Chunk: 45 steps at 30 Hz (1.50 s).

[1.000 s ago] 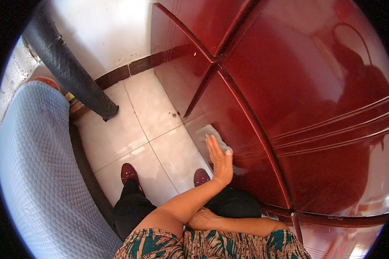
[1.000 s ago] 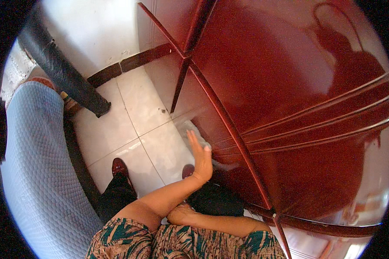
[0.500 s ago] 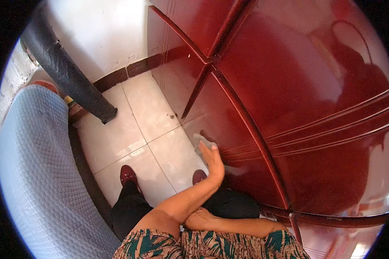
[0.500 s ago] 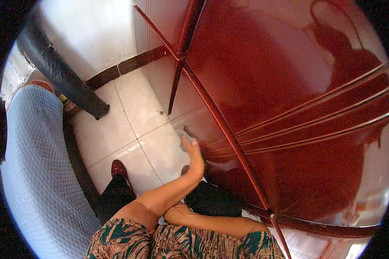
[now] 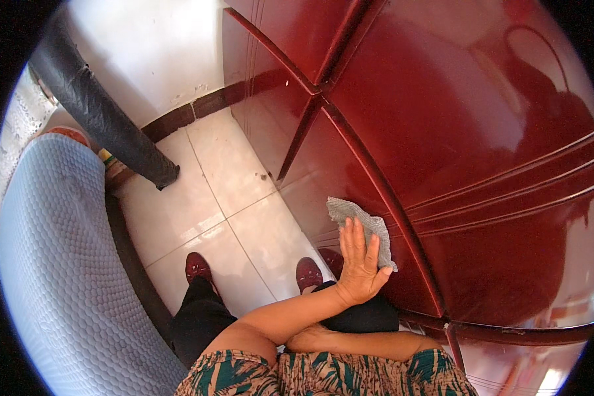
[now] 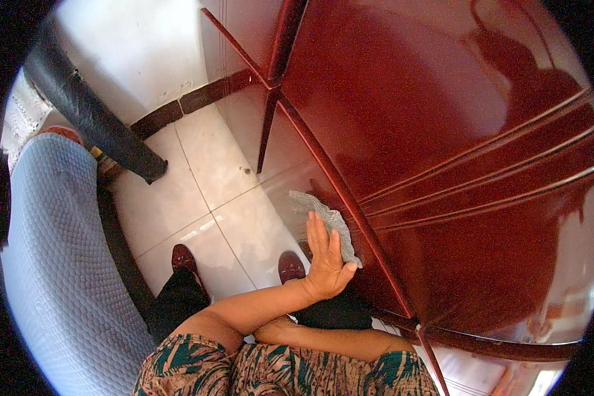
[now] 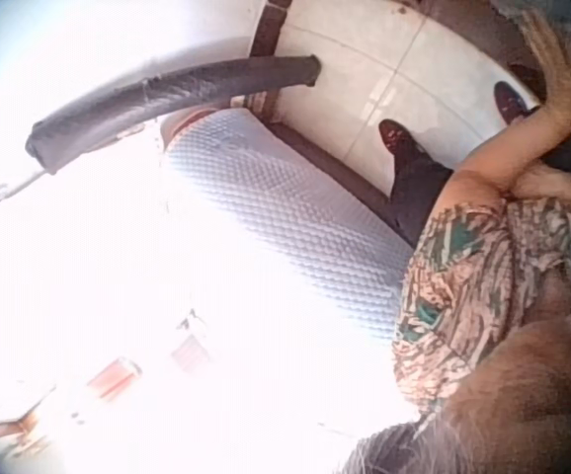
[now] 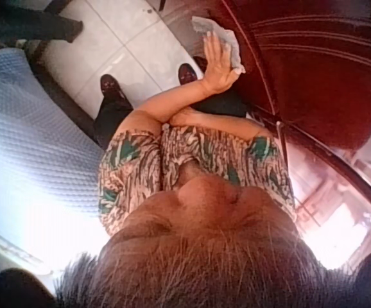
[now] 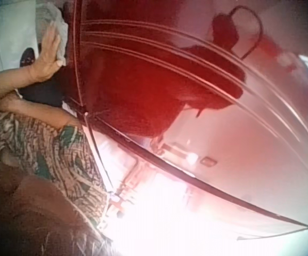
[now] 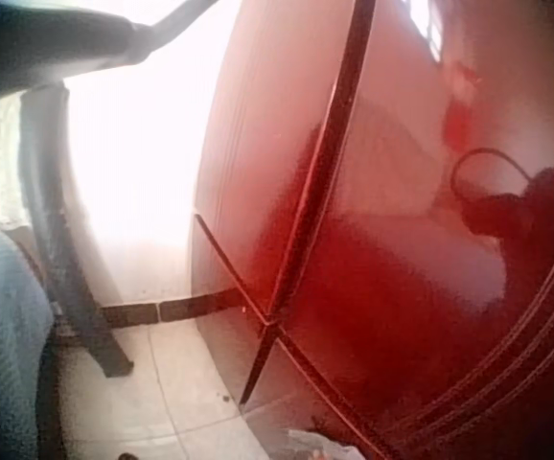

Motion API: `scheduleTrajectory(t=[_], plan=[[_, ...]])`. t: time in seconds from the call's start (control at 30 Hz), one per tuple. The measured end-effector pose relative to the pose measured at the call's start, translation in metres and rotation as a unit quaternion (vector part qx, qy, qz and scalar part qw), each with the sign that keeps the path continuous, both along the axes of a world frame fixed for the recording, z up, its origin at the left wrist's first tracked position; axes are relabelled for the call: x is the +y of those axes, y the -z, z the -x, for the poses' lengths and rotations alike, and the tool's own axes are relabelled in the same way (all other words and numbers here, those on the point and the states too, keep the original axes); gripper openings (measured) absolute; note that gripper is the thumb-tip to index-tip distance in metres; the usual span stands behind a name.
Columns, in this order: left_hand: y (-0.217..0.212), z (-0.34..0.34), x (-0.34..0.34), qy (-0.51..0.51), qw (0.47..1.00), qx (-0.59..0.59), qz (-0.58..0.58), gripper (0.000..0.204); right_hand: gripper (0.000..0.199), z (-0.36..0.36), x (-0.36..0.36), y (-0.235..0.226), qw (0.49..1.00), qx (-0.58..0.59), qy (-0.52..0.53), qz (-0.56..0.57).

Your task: The person wipes the exterior surface of a large wooden cabinet using a cloth, moving it repeatedly across the panels and edges.

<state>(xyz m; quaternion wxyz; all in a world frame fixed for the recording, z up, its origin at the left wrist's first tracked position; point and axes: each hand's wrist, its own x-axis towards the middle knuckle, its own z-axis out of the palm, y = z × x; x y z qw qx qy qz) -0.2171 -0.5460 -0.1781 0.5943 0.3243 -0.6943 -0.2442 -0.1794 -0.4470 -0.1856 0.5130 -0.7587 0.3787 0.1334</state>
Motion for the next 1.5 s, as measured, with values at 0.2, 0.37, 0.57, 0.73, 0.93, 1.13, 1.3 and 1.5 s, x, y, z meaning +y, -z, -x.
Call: scheduleTrajectory(t=[0.2, 0.37, 0.57, 0.73, 0.93, 1.13, 1.3, 1.5], plan=[[0.012, 0.002, 0.006, 0.000, 0.995, 0.036, -0.091, 0.074, 0.045, -0.001, -0.004, -0.006, 0.999, -0.006, 0.017, -0.047], [0.023, -0.001, 0.011, 0.017, 0.958, 0.086, -0.273, 0.074, 0.042, -0.001, -0.002, 0.002, 0.999, -0.017, -0.030, -0.036], [0.033, 0.003, 0.010, 0.000, 0.926, 0.113, -0.359, 0.071, 0.039, -0.003, -0.006, -0.011, 0.999, -0.019, -0.017, -0.033], [0.058, 0.000, 0.001, -0.016, 0.893, 0.155, -0.423, 0.070, 0.039, -0.003, -0.004, -0.004, 0.999, 0.002, 0.010, -0.034], [0.091, 0.000, -0.025, -0.027, 0.831, 0.233, -0.505, 0.070, 0.035, 0.001, 0.000, 0.001, 0.999, 0.000, -0.022, 0.048], [0.107, 0.004, -0.032, 0.002, 0.698, 0.397, -0.596, 0.068, 0.037, -0.001, -0.004, -0.003, 0.997, 0.055, -0.053, 0.028], [0.074, 0.001, -0.039, -0.024, 0.746, 0.366, -0.556, 0.069, 0.038, -0.009, -0.014, -0.027, 0.999, 0.054, 0.003, 0.001], [-0.026, -0.006, -0.028, -0.018, 0.889, 0.199, -0.413, 0.072, 0.036, -0.005, 0.009, 0.024, 0.998, 0.038, -0.008, 0.045]])
